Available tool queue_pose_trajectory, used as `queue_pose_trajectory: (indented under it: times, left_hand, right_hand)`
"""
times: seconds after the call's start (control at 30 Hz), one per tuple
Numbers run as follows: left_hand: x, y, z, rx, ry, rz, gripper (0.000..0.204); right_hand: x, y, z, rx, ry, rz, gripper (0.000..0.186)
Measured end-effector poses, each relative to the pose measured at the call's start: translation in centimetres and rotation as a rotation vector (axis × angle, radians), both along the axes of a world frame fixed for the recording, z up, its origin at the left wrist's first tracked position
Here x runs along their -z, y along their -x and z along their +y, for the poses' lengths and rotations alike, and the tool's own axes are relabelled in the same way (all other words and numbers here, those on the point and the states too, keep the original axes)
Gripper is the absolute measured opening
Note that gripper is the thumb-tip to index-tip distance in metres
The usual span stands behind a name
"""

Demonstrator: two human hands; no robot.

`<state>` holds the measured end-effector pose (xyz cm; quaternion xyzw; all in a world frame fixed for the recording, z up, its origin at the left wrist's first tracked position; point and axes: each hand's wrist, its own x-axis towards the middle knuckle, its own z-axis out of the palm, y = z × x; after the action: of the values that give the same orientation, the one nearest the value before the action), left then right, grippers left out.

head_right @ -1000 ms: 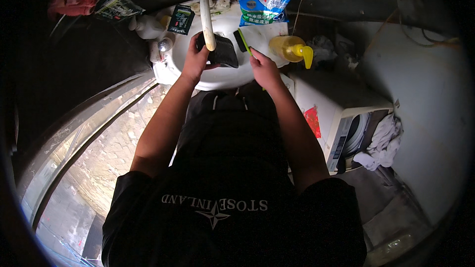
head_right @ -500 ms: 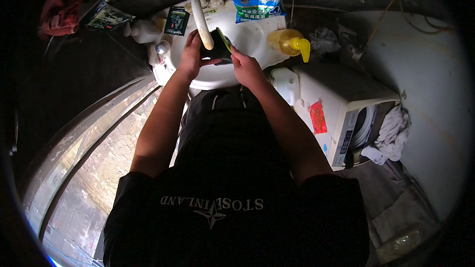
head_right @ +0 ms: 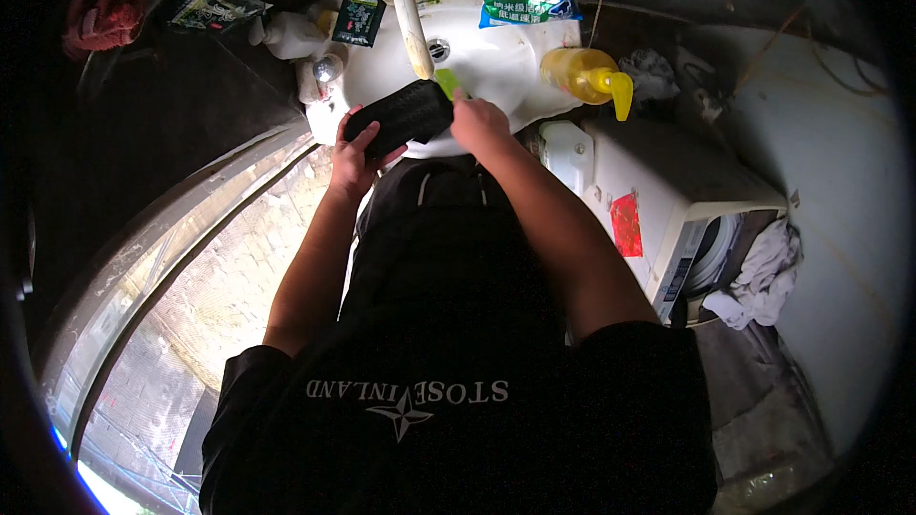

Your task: The person scrubs a black shoe with a green brush and soap in a white sink. They repeatedly scrub the shoe's surface and rinse it under running water from the faucet.

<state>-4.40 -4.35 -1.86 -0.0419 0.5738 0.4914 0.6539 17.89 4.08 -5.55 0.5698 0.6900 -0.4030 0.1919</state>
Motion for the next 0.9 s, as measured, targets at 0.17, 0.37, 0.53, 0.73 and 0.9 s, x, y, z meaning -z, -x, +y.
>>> queue_pose_trajectory:
  times: [0.17,0.37,0.53,0.73,0.9]
  left_hand:
    - [0.4,-0.5,0.1,-0.007,0.015,0.079,0.049]
    - [1.4,-0.7,-0.4,-0.03,0.022,0.079,0.052]
    - [0.0,-3.0,1.3,-0.008,0.021,0.132,0.046]
    - [-0.9,-5.4,4.1,0.184,-0.273,0.147,0.049]
    - [-1.8,-9.3,7.7,0.306,-0.311,0.245,0.055]
  right_hand:
    - [-1.1,-2.3,0.3,-0.029,-0.066,0.01,0.056]
    - [-1.9,-3.8,-2.7,-0.039,-0.129,0.048,0.055]
    - [-2.6,-3.0,-2.6,0.031,-0.162,0.184,0.055]
    - [-5.4,-2.8,-1.1,0.233,-0.209,0.32,0.043]
    - [-8.7,-4.5,-0.3,0.446,-0.139,0.493,0.041]
